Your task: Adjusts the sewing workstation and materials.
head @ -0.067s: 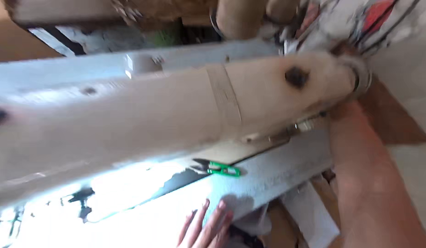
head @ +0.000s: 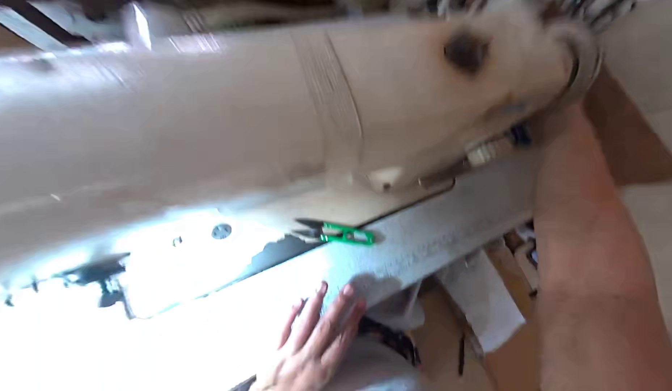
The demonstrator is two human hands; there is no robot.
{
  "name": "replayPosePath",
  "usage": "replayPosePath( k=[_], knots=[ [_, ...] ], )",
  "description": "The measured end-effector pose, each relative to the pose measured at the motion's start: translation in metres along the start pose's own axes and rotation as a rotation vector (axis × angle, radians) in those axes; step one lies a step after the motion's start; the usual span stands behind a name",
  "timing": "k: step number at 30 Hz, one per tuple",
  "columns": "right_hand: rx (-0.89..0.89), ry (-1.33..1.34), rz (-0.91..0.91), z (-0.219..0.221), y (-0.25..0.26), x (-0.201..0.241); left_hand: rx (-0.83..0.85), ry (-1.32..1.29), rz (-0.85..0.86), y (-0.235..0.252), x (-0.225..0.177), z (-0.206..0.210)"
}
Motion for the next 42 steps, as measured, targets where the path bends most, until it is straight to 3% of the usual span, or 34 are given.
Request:
replayPosePath(
  k=[2,5,8,10,12,15,18,20,25,28,33,37,40,42],
  knots=[
    [-0.159,-0.164,0.086,-0.034,-0.048,0.016,-0.053,-0.067,0.092,-0.002,0.001,0.0],
    [-0.233,-0.071,-0.04,-0.062,-0.138,0.039,-0.107,-0.331,0.311,-0.011,-0.01,-0.004],
    [-0.102,-0.024,-0.184,-0.03,-0.219,0.067,0.071,-0.555,0.462,-0.006,-0.031,0.018],
    [0.066,-0.064,-0.287,0.014,-0.255,0.089,0.276,-0.577,0.323,-0.001,-0.033,0.052],
    [0.199,-0.177,-0.395,0.054,-0.27,0.116,0.431,-0.539,0.047,0.006,-0.015,0.088],
    [0.384,-0.362,-0.475,0.103,-0.273,0.144,0.566,-0.498,-0.285,0.002,0.017,0.115],
    [0.454,-0.48,-0.531,0.129,-0.27,0.158,0.559,-0.542,-0.478,-0.013,0.033,0.11],
    [0.483,-0.535,-0.553,0.134,-0.272,0.164,0.533,-0.529,-0.52,-0.026,0.041,0.104],
    [0.479,-0.579,-0.656,0.148,-0.282,0.183,0.64,-0.348,-0.335,-0.034,0.037,0.112],
    [0.504,-0.566,-0.691,0.165,-0.285,0.199,0.599,-0.389,-0.253,-0.028,0.026,0.109],
    [0.491,-0.594,-0.602,0.176,-0.292,0.222,0.484,-0.581,-0.258,-0.037,0.023,0.085],
    [0.374,-0.286,-0.378,0.135,-0.328,0.223,0.351,-0.819,-0.328,-0.063,0.046,0.081],
    [0.217,-0.034,-0.246,0.09,-0.381,0.195,0.285,-0.835,-0.522,-0.084,0.07,0.087],
    [0.142,-0.015,-0.097,0.061,-0.406,0.144,0.289,-0.781,-0.607,-0.091,0.082,0.089]
  ],
)
Point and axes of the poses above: each hand's wrist, its own y-axis towards the middle knuckle, its own z-axis out of the palm, x = y × z, the point moved 8 cm from there along y, towards the middle knuckle, and after that the axes turned 14 degrees about -y, right-handed, at the moved point
